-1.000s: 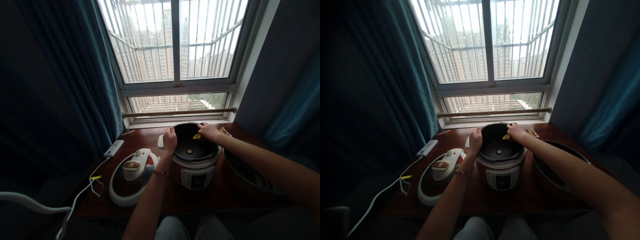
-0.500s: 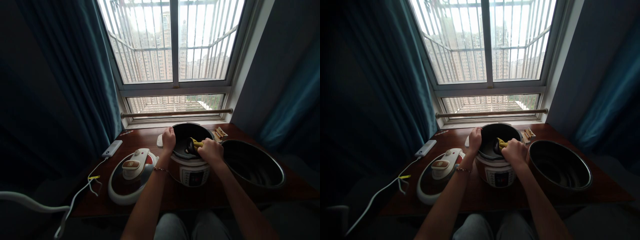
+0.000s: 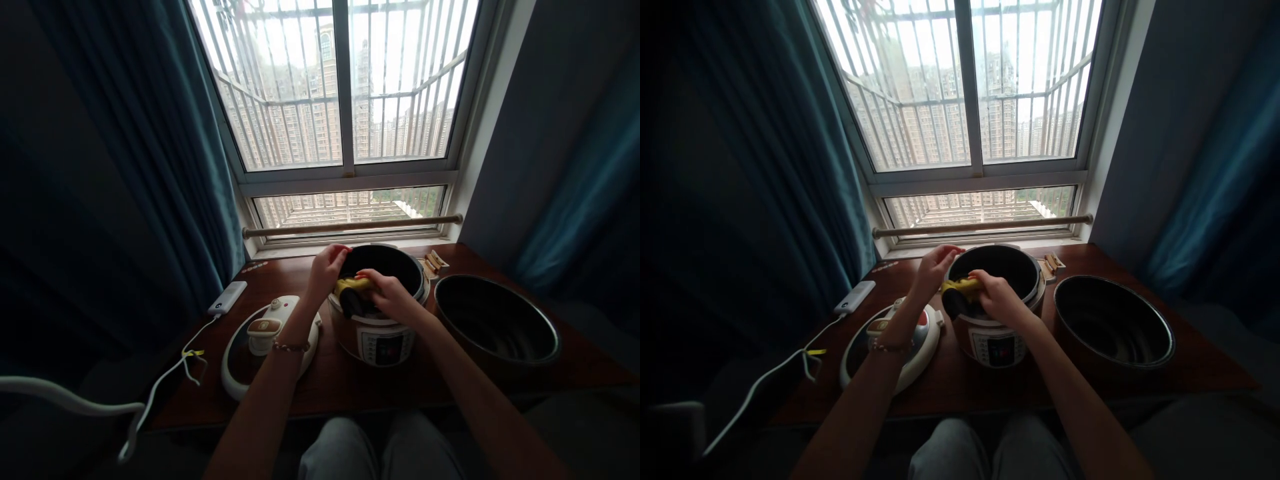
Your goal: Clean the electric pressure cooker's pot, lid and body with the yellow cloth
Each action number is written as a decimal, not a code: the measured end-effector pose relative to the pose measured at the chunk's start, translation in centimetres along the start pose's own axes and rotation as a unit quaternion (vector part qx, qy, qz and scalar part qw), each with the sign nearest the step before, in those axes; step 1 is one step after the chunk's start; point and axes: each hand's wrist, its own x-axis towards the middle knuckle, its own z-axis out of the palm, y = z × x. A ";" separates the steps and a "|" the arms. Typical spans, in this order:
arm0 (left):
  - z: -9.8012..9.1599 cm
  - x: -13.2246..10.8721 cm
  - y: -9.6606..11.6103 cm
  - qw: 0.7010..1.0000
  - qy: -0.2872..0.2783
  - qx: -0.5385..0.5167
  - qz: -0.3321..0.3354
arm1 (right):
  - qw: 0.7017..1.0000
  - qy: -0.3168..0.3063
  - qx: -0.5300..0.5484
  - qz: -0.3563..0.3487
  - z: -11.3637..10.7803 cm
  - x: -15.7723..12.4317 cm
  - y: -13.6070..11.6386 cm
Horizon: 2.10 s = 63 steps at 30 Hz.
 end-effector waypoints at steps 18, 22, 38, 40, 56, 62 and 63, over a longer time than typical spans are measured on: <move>1.3 -6.8 0.0 0.928 -0.205 0.290 0.113 | 0.980 0.151 -0.125 -0.030 0.5 -6.0 3.5; 1.4 -5.5 -1.2 0.928 -0.125 0.344 0.076 | 0.966 0.198 -0.164 -0.031 1.6 -5.8 3.5; -1.5 -1.8 -5.9 0.885 -0.021 0.463 -0.049 | 0.950 0.222 -0.219 -0.030 2.6 -5.6 3.5; -1.3 -2.9 -5.5 0.881 -0.014 0.471 -0.042 | 0.950 0.220 -0.221 -0.031 2.5 -5.6 3.4; 5.2 -13.0 1.8 0.928 0.110 0.354 0.034 | 0.953 0.257 -0.161 -0.027 2.6 -5.6 2.9; 8.9 -12.5 4.0 0.955 0.088 0.281 0.038 | 0.921 0.383 -0.050 -0.044 3.0 -8.4 0.3; 9.2 -12.5 4.2 0.964 0.081 0.248 0.040 | 0.927 0.367 -0.055 -0.059 3.1 -8.8 0.1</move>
